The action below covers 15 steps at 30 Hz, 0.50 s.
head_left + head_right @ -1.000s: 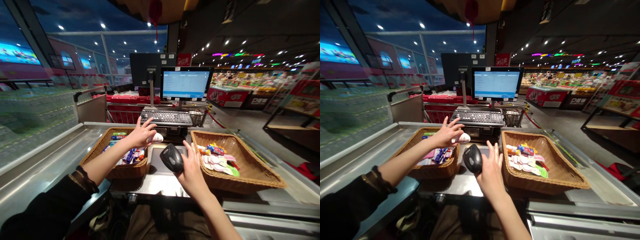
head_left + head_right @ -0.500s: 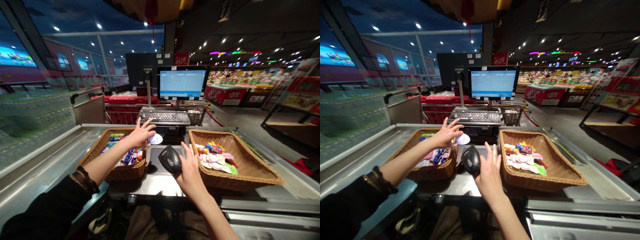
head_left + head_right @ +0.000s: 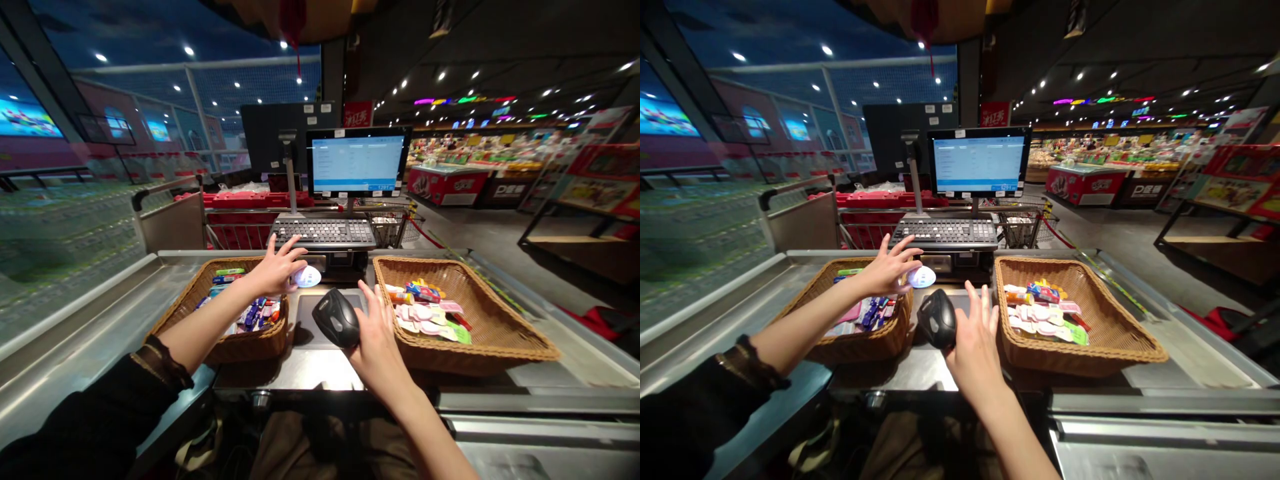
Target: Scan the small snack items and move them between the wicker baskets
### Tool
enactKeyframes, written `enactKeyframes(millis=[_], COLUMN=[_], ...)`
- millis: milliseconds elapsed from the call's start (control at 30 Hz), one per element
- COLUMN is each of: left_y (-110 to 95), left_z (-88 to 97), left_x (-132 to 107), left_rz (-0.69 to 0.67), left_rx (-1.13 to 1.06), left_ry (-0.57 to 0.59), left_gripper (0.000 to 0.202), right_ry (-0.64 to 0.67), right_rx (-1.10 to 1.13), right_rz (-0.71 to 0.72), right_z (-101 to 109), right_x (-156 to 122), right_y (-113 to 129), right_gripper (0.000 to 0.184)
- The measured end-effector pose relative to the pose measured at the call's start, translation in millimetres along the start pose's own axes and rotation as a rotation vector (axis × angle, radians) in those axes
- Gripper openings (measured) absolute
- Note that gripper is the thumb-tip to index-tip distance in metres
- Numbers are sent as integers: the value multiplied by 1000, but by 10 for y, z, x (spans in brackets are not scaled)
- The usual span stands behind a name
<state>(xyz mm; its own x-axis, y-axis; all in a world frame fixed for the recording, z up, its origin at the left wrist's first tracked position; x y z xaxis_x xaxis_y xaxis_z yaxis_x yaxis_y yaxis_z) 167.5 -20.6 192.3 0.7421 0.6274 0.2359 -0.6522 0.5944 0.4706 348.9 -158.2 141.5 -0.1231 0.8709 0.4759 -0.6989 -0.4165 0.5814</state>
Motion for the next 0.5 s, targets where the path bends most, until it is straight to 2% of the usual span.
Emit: enactKeyframes(millis=[233,500], left_y=[14,20], left_z=[-55,-90], left_x=[7,3], left_rz=[-4,8], left_rx=[6,-3], left_ry=[-20,15], left_gripper=[38,40], right_ry=[-5,-2], right_rx=[-1,16], right_rz=[-2,-5], right_z=[36,78], right_x=[-18,-40], right_y=[1,18], right_gripper=[33,33])
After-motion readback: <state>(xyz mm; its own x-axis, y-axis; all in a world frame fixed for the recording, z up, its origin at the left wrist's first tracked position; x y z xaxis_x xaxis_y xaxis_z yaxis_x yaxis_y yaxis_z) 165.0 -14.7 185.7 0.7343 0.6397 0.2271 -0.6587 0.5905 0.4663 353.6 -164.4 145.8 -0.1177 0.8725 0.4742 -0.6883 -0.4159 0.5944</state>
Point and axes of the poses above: each hand's wrist, its own x-axis towards the middle knuckle, its own z-axis out of the back of the hand, y = z × x, the point moved 6 cm from there along x, towards the middle knuckle, and after that the axes turned 11 degrees about x, right-handed, at the moved point
